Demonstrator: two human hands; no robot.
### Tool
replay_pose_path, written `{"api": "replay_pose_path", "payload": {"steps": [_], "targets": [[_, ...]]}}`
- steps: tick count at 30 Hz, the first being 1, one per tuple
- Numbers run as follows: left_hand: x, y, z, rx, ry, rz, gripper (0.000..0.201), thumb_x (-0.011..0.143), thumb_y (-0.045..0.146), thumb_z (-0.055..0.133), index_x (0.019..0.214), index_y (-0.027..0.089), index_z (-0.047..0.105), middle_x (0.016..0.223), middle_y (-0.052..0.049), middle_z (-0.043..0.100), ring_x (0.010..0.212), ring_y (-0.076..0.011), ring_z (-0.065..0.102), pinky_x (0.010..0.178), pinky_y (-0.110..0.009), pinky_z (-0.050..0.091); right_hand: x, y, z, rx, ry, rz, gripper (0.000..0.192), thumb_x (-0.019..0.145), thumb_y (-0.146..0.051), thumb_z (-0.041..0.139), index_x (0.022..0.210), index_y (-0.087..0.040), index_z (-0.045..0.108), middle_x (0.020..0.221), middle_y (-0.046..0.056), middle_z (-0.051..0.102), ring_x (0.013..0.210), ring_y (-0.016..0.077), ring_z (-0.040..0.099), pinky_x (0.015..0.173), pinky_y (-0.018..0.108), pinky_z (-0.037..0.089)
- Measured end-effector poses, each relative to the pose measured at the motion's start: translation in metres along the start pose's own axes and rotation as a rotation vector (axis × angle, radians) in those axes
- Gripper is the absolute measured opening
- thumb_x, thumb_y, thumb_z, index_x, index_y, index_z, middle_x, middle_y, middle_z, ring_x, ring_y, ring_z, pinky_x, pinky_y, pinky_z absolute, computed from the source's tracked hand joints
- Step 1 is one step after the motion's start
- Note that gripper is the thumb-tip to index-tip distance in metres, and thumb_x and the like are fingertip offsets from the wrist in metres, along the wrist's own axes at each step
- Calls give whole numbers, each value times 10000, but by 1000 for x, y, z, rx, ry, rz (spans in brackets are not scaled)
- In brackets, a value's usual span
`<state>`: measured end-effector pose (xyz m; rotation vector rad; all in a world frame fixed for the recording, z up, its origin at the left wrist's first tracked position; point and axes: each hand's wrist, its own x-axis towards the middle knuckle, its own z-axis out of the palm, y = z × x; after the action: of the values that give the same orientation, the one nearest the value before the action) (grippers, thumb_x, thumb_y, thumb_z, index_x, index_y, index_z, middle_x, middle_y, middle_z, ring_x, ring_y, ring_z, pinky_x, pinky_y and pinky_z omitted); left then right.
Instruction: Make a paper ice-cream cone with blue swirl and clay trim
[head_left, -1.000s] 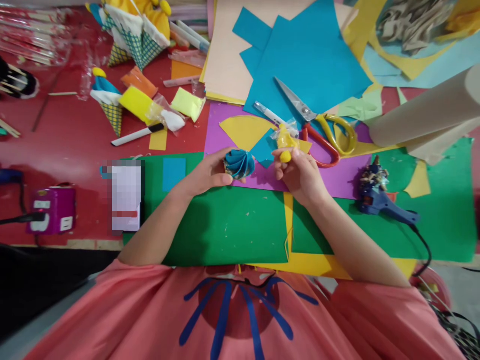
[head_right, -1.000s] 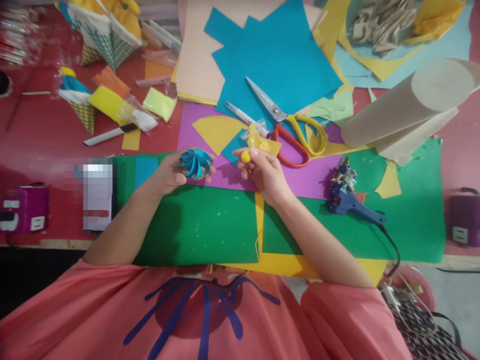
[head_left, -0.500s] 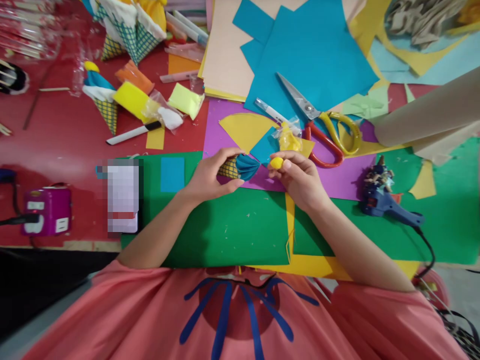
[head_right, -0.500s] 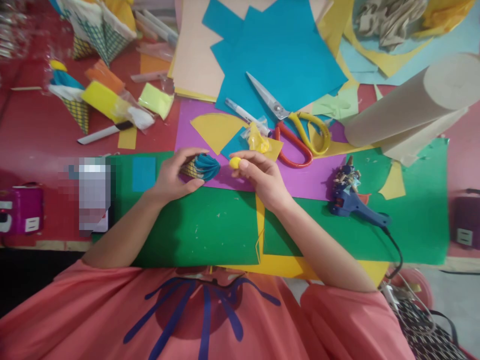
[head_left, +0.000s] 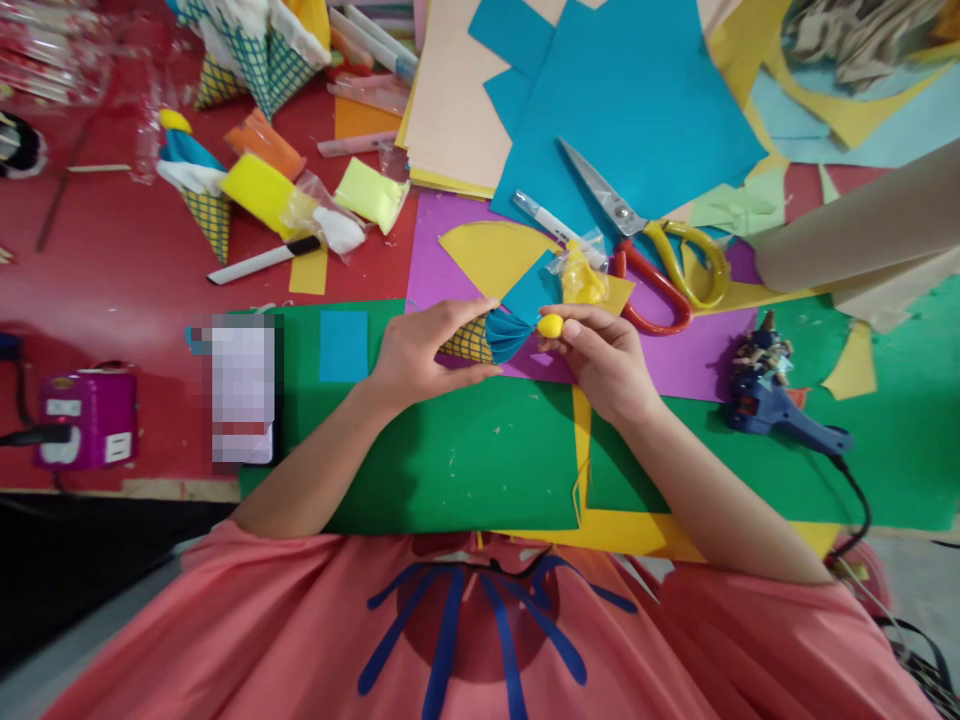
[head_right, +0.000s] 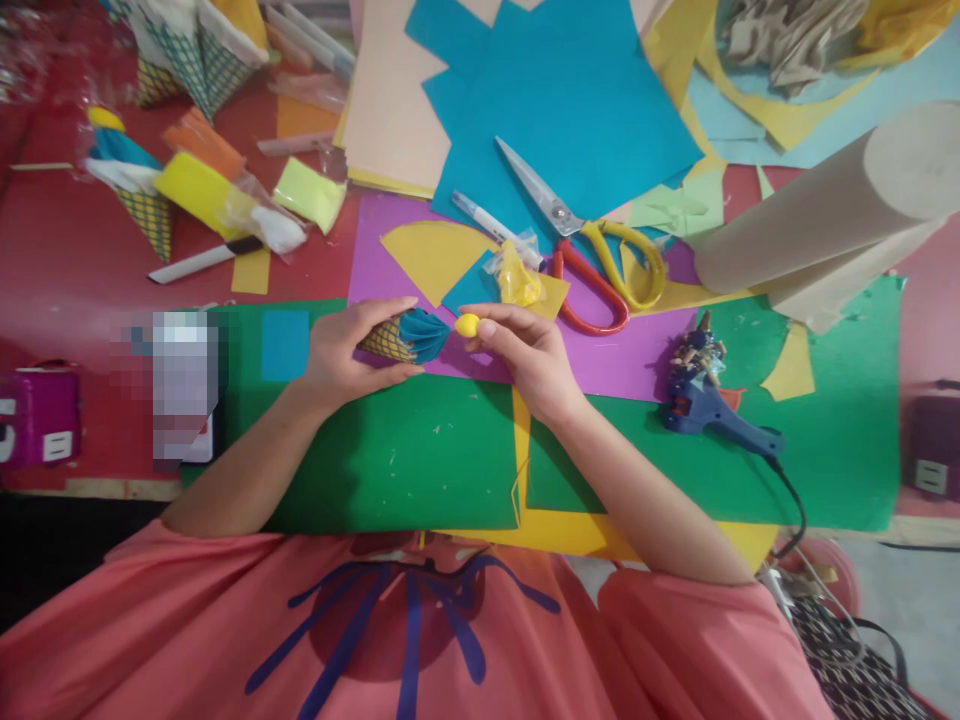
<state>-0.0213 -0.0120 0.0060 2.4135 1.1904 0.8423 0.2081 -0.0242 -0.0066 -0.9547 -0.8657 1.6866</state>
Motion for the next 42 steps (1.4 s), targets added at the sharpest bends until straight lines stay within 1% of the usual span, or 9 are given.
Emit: {"api": "replay_pose_path", "payload": {"steps": [3, 7, 15, 21, 24, 30, 33, 37, 42], "targets": [[-1, 0, 0, 38, -1, -1, 644, 779, 664, 616, 1240, 214, 599, 1131, -64, 732, 956, -186, 722, 843, -239, 553, -1, 0, 0, -28, 22, -8, 208, 772, -368, 768, 961, -282, 757, 835, -35, 738, 684, 83, 666, 666, 218, 562], [-2, 0, -1, 77, -4, -4, 649, 774, 684, 605, 1225, 216, 614, 1115, -62, 739, 938, -183, 724, 828, -238, 552, -1, -1, 1, -83, 55, -37, 204, 758, -408, 771, 891, -256, 748, 786, -28, 724, 659, 98, 653, 650, 243, 567], [-3, -1, 0, 67, 2, 39, 640, 772, 649, 637, 1240, 213, 603, 1098, -62, 744, 930, -182, 725, 806, -229, 544, -2, -1, 0, -94, 40, -46, 161, 777, -384, 763, 891, -270, 756, 792, -35, 735, 663, 92, 659, 664, 233, 554], [-4, -2, 1, 82, -39, -17, 662, 763, 691, 610, 1231, 223, 612, 1112, -61, 740, 936, -189, 726, 822, -238, 546, -2, -1, 1, -116, 43, -53, 167, 783, -380, 757, 901, -262, 754, 813, -33, 743, 673, 96, 667, 656, 234, 554], [-4, -2, 1, 76, -20, 0, 659, 758, 683, 622, 1226, 218, 617, 1106, -63, 743, 930, -191, 728, 820, -239, 549, -3, -2, 1, -171, 58, -62, 178, 789, -395, 747, 907, -262, 751, 836, -26, 741, 693, 106, 670, 654, 245, 561], [-4, -1, 2, 95, -44, -39, 677, 754, 714, 597, 1227, 231, 622, 1123, -71, 738, 957, -209, 723, 832, -266, 555, -6, -2, 3, -227, 82, -86, 157, 806, -374, 737, 929, -277, 749, 749, -42, 712, 528, 62, 582, 515, 201, 504], [-4, -2, 2, 90, -52, -53, 673, 758, 711, 596, 1231, 233, 619, 1129, -75, 735, 963, -209, 720, 843, -272, 553, -6, -2, 3, -247, 93, -104, 194, 807, -384, 734, 961, -266, 733, 715, -42, 697, 535, 73, 593, 529, 211, 520], [-4, -3, 3, 115, -55, -28, 665, 761, 695, 607, 1236, 229, 615, 1119, -74, 740, 948, -209, 723, 831, -276, 558, -6, -2, 3, -242, 81, -121, 176, 814, -393, 723, 927, -258, 732, 773, -32, 715, 574, 82, 617, 566, 226, 548], [-5, -5, 4, 130, 12, 62, 648, 761, 631, 663, 1261, 225, 594, 1124, -80, 739, 944, -207, 729, 828, -267, 557, -7, -4, 6, -250, 82, -139, 168, 776, -329, 768, 928, -267, 732, 805, -27, 733, 652, 94, 650, 591, 221, 548]]}}
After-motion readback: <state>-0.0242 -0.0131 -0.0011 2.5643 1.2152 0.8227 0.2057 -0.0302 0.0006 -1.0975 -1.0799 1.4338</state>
